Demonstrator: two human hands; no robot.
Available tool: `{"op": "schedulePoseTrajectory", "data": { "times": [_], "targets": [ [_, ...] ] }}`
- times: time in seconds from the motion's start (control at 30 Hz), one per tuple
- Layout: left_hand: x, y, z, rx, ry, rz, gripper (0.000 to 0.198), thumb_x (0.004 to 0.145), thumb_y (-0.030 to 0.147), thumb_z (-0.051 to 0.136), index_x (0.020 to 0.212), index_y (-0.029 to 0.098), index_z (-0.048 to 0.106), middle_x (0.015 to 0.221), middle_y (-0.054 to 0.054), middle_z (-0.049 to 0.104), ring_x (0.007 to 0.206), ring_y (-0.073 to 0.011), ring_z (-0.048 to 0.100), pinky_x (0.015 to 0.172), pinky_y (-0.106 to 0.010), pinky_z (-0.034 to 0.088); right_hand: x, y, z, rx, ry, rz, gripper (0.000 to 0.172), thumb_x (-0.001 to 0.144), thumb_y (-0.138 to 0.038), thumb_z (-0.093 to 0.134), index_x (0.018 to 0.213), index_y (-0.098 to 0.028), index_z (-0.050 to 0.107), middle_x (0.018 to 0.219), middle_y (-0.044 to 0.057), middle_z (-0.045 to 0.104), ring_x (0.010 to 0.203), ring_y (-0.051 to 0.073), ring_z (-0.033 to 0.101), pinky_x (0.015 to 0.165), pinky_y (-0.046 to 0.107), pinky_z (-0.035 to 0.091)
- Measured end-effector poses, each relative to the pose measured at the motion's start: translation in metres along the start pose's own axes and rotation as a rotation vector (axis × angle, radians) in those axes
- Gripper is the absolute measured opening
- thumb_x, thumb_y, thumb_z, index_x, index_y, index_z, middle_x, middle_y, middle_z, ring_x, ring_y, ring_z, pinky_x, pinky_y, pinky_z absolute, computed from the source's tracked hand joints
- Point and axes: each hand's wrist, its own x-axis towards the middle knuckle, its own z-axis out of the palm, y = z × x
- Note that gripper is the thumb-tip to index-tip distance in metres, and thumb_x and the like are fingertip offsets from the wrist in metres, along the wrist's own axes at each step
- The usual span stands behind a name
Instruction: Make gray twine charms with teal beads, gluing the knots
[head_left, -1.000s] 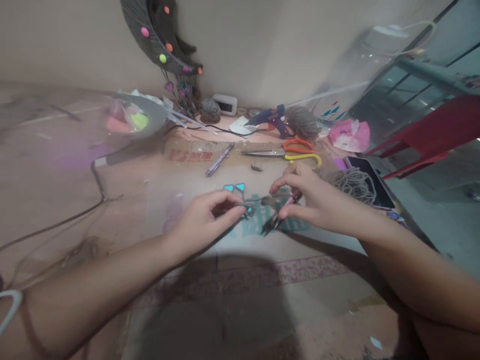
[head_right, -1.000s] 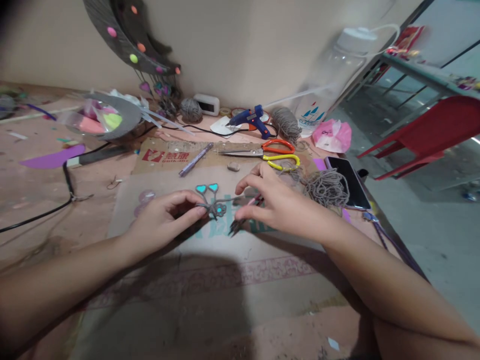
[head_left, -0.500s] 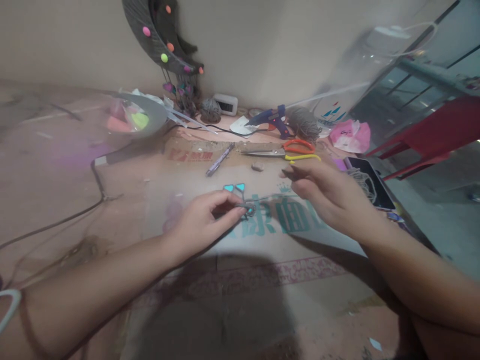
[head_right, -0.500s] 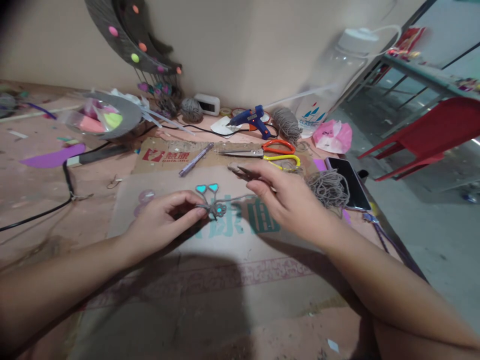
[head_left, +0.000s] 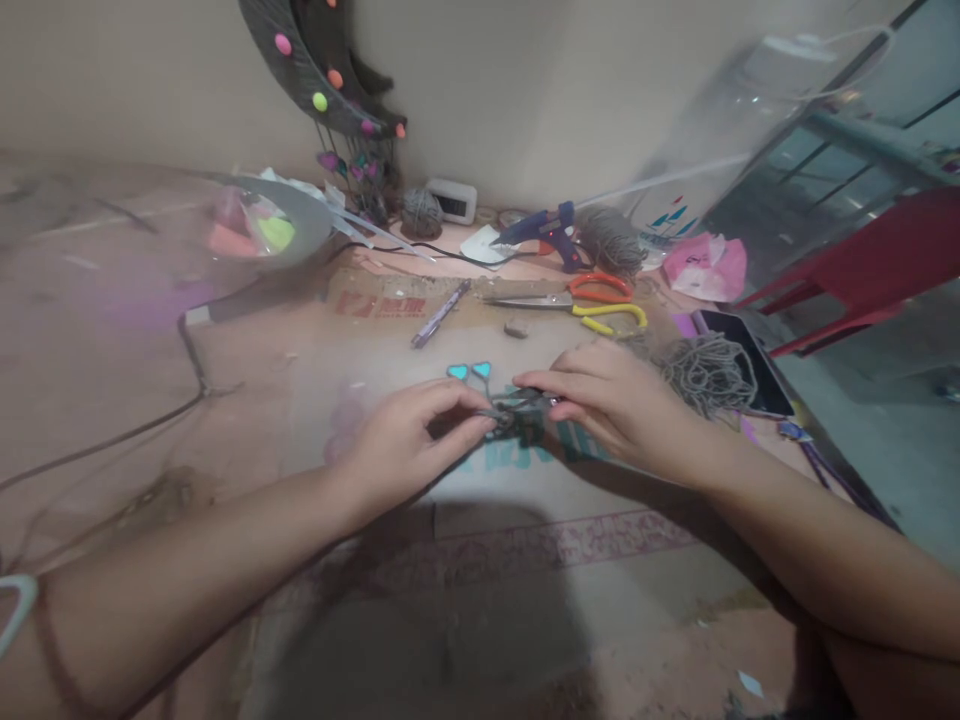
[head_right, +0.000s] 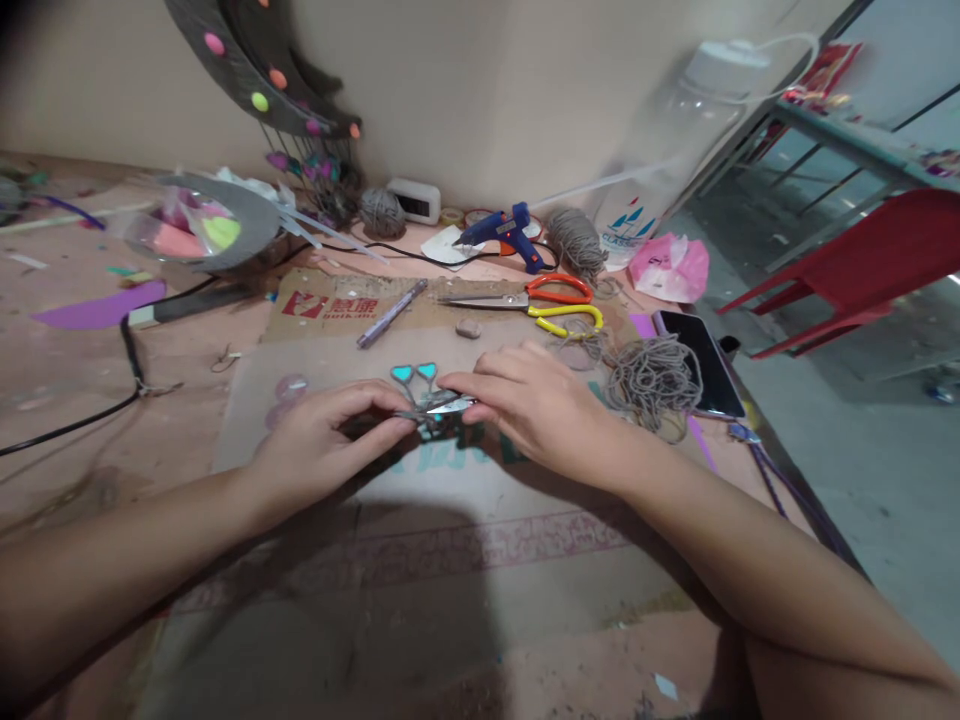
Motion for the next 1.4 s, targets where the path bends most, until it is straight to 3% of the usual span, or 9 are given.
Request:
{"op": "schedulePoseTrajectory", "data": {
  "times": [0.57,1.1,1.4],
  "targets": [
    [0.0,0.003,0.002,-0.021,0.008,-0.013,0.013,0.094,0.027,0.061,0.09,0.018,0.07,0.088,-0.002,0.075,0.082,-0.0147,0.068,0.078,-0.024,0.049,0.003,-0.007,0.002,0.072,-0.046,-0.031,0.045,0.106,-0.044,0.037,0.121,-0.016,0.069,0.088,0.008,0.068,0.081,0.019,0.055,0.076,0.032,0.037],
    [0.0,0.004,0.001,-0.044,-0.012,-0.013,0.013,0.093,0.026,0.062,0.089,0.017,0.07,0.086,-0.001,0.073,0.079,-0.0139,0.066,0.076,-0.024,0.048,0.003,-0.007,0.008,0.107,0.012,-0.057,0.038,0.107,-0.039,0.042,0.117,-0.016,0.07,0.085,0.006,0.068,0.079,0.017,0.058,0.075,0.031,0.039],
    [0.001,0.005,0.002,-0.162,0.0,-0.132,0.015,0.092,0.03,0.063,0.089,0.018,0.07,0.086,-0.002,0.073,0.08,-0.0151,0.065,0.076,-0.026,0.049,0.004,-0.007,-0.002,0.101,0.183,0.177,0.041,0.107,-0.037,0.038,0.131,-0.017,0.065,0.099,0.009,0.071,0.089,0.02,0.064,0.08,0.033,0.05]
  ]
}}
